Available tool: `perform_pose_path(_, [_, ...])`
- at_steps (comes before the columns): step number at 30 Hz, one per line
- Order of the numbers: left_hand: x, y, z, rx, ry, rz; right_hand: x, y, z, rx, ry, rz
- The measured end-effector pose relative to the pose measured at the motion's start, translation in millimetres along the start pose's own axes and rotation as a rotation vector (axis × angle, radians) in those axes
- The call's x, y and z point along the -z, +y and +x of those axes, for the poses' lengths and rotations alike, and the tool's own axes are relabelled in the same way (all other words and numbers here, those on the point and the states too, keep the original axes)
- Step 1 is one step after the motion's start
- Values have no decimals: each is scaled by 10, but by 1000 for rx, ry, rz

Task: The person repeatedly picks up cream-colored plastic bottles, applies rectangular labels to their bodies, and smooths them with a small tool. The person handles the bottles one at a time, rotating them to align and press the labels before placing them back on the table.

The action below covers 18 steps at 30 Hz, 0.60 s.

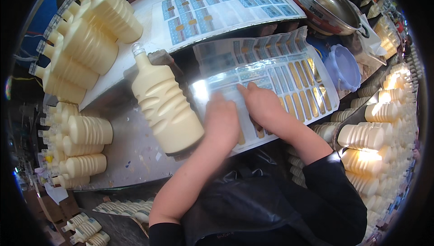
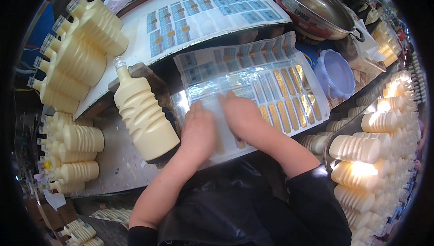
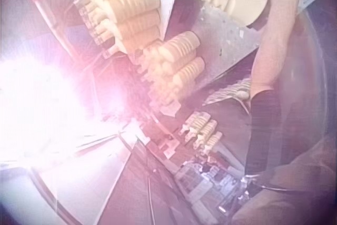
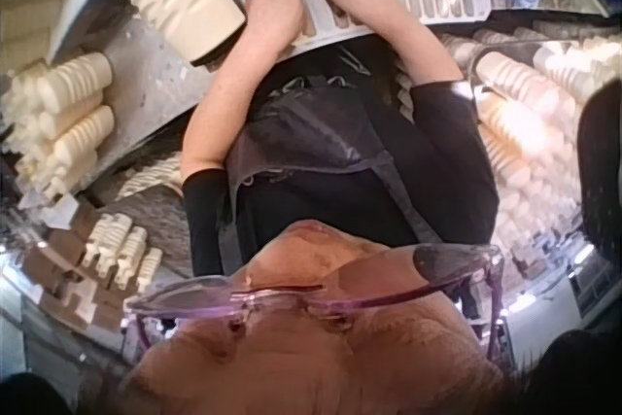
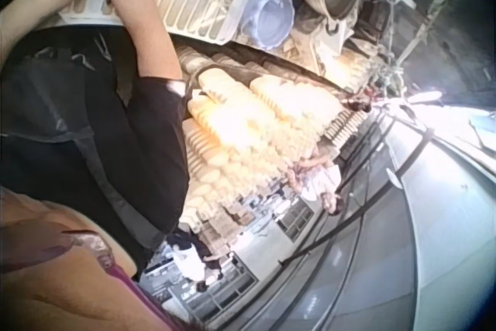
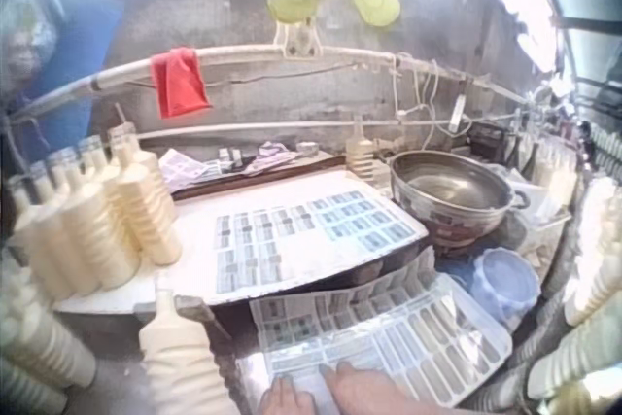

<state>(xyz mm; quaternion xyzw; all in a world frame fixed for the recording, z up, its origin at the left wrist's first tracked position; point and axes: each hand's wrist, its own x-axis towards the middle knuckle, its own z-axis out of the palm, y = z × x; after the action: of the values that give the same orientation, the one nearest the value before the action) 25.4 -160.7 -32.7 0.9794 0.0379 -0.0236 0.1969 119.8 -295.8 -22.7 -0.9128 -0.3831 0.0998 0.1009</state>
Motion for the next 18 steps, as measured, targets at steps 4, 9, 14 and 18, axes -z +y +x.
perform_pose_path(4, [-124, -77, -57, -58, 138, 28, 43, 31, 42, 23, -54, 12])
perform_pose_path(9, [-89, -54, -90, -61, 149, -13, 41, 95, 160, 50, -66, 76])
perform_pose_path(14, [-109, -55, -95, -84, 198, -11, -46, 159, 368, 101, 114, 252])
perform_pose_path(18, [-63, -36, -85, -69, 202, -50, -114, 155, 480, 106, 113, 257])
